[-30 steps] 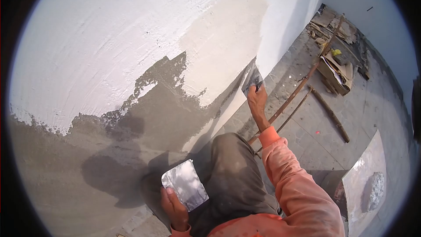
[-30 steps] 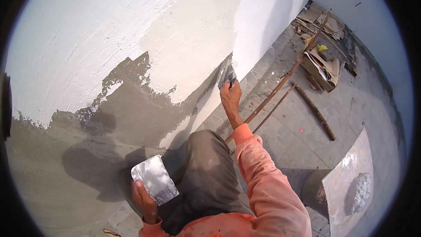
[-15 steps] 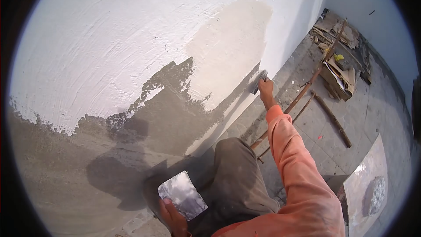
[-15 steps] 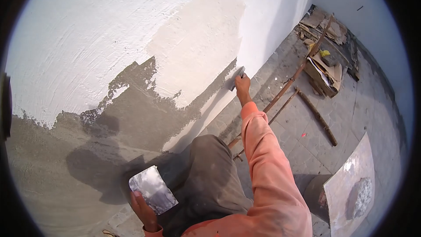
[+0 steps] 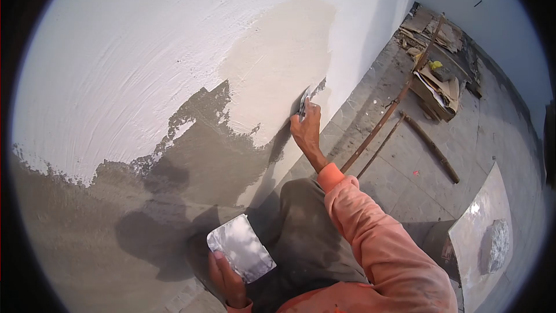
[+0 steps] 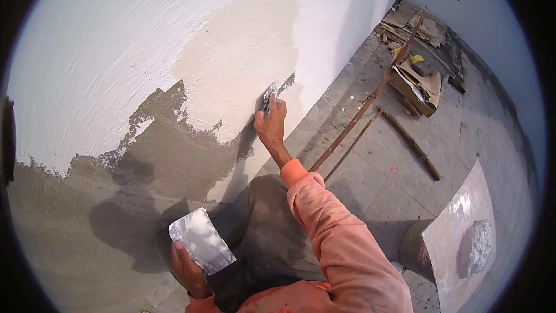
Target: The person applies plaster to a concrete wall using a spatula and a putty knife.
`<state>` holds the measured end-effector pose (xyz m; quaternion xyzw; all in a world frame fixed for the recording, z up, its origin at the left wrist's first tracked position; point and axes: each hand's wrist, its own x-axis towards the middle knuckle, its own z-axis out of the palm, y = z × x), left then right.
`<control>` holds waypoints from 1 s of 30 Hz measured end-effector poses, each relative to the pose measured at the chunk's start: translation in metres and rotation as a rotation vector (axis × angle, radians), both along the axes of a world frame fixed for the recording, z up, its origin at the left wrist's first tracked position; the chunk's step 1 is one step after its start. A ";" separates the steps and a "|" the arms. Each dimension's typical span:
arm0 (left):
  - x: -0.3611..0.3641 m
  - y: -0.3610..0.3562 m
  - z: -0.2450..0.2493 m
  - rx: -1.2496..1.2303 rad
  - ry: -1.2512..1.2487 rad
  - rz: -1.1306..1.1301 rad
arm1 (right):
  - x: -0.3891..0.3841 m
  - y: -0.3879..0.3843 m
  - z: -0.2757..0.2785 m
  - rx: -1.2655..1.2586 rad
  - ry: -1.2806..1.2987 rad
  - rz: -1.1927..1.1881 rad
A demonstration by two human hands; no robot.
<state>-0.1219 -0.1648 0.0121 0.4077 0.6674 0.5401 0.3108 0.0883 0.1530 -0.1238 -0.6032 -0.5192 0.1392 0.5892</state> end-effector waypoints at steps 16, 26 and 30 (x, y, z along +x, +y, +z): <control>0.096 0.108 -0.009 -0.166 -0.616 -0.658 | 0.158 -0.327 0.194 -0.100 0.876 0.028; 0.195 0.078 -0.032 -0.290 -0.683 -1.131 | 0.298 -0.598 0.222 -0.656 -0.803 -0.942; 0.202 0.053 -0.040 -0.388 -0.794 -1.201 | 0.312 -0.643 0.192 -0.700 -0.860 -0.865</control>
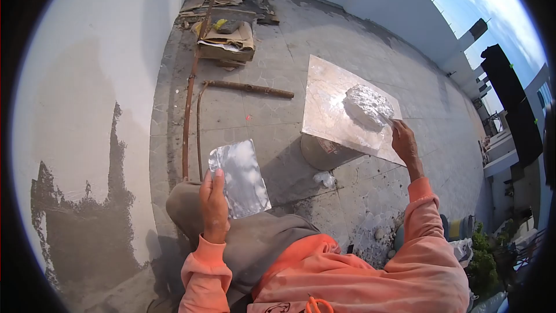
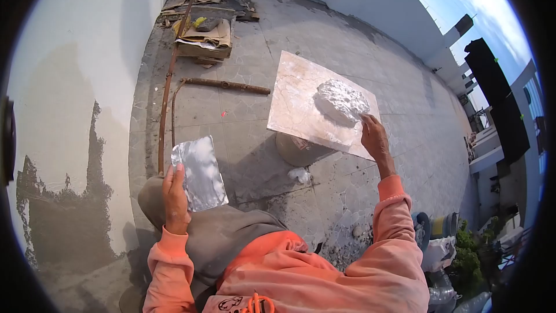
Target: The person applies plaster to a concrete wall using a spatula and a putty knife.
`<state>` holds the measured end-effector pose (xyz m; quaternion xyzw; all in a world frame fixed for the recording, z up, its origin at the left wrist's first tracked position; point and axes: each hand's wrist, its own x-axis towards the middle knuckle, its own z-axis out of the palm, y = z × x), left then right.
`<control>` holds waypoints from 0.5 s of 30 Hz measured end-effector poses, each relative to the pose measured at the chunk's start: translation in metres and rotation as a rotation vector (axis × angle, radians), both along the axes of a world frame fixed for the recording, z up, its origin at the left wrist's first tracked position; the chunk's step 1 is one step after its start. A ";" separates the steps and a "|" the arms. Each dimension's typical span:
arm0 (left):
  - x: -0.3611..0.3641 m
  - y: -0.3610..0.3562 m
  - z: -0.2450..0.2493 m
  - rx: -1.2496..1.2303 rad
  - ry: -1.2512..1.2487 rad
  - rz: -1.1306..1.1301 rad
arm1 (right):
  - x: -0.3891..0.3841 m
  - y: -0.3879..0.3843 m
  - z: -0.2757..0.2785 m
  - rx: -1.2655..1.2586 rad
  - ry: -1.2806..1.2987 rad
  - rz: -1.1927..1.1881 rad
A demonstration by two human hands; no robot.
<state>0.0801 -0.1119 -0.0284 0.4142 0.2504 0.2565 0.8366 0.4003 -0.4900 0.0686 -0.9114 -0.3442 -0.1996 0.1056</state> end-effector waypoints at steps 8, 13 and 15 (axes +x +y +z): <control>0.001 -0.009 -0.020 0.036 0.008 -0.067 | 0.014 0.019 -0.053 -0.090 -0.111 0.004; 0.007 -0.013 -0.015 0.069 0.014 -0.038 | 0.004 0.024 -0.025 -0.182 0.214 -0.010; 0.007 -0.013 -0.017 0.053 -0.002 -0.062 | 0.009 0.029 -0.025 -0.153 0.080 -0.022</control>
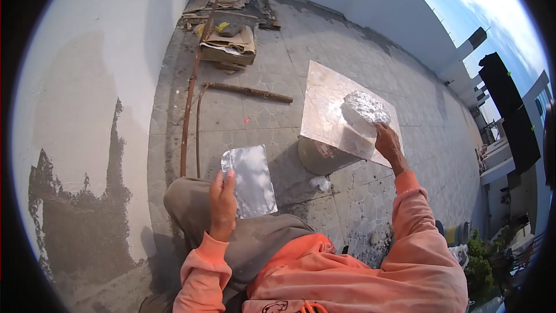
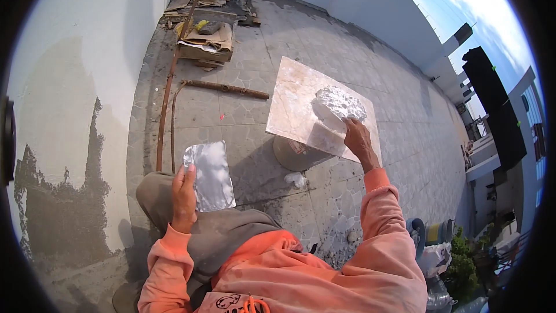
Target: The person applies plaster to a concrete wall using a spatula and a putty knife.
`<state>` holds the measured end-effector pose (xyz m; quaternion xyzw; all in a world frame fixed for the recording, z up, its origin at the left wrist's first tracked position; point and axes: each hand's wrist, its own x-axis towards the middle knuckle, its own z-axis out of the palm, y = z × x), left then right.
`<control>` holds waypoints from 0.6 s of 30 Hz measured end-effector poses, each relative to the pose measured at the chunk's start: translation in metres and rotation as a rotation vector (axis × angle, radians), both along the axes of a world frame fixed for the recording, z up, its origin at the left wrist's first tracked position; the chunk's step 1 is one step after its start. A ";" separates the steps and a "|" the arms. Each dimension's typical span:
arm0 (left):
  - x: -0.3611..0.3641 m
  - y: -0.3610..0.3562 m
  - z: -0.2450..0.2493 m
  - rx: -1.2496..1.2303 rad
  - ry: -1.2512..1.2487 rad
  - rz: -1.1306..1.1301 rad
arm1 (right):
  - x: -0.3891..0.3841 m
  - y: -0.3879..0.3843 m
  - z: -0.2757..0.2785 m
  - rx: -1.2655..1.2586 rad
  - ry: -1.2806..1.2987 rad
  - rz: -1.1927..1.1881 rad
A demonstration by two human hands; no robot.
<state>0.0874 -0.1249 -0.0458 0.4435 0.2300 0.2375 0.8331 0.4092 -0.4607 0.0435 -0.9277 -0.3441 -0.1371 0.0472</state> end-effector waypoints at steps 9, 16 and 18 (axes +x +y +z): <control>0.002 -0.004 -0.006 -0.008 -0.006 -0.018 | 0.005 0.021 0.005 -0.141 0.029 -0.009; 0.004 -0.013 0.000 -0.039 -0.002 0.014 | 0.006 0.030 0.028 -0.171 0.227 0.006; 0.003 -0.012 -0.009 0.001 0.043 -0.018 | 0.023 0.020 0.016 -0.192 -0.011 -0.038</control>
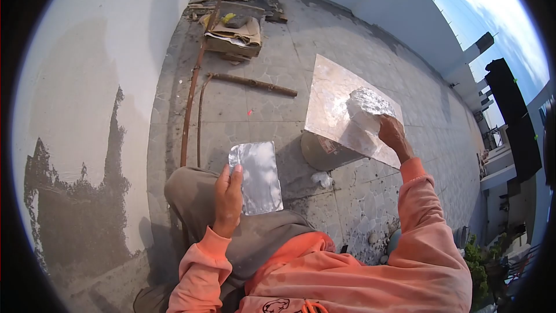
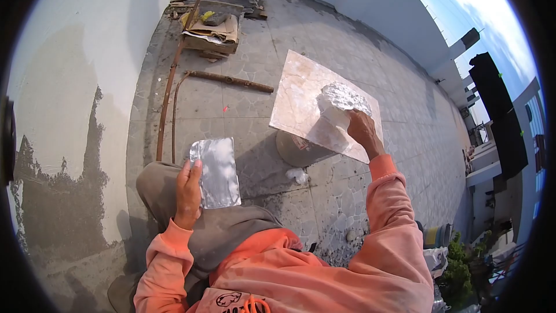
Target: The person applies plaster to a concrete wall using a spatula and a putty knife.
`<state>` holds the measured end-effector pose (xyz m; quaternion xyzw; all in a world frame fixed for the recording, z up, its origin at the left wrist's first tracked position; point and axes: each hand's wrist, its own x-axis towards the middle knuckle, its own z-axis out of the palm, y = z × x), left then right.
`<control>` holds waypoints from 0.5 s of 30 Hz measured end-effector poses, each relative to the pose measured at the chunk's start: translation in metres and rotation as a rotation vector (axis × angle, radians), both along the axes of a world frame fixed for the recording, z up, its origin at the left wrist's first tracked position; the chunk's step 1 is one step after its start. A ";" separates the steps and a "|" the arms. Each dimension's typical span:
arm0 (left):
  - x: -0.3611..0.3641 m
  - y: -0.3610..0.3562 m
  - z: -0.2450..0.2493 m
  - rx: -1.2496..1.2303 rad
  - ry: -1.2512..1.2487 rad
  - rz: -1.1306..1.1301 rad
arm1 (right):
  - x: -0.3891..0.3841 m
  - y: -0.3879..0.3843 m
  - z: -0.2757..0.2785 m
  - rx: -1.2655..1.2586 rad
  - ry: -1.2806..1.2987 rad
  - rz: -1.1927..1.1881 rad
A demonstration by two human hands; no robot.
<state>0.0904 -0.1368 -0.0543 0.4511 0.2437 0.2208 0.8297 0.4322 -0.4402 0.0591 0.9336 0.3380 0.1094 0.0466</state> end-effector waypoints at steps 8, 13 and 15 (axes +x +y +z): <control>0.001 -0.001 0.014 0.022 -0.007 0.015 | 0.002 0.006 0.015 -0.073 0.210 0.041; -0.002 0.001 0.009 0.068 0.012 0.014 | -0.002 0.018 0.003 -0.211 0.270 0.038; -0.004 0.001 0.007 0.071 0.016 0.014 | 0.009 0.017 0.020 -0.139 0.282 -0.008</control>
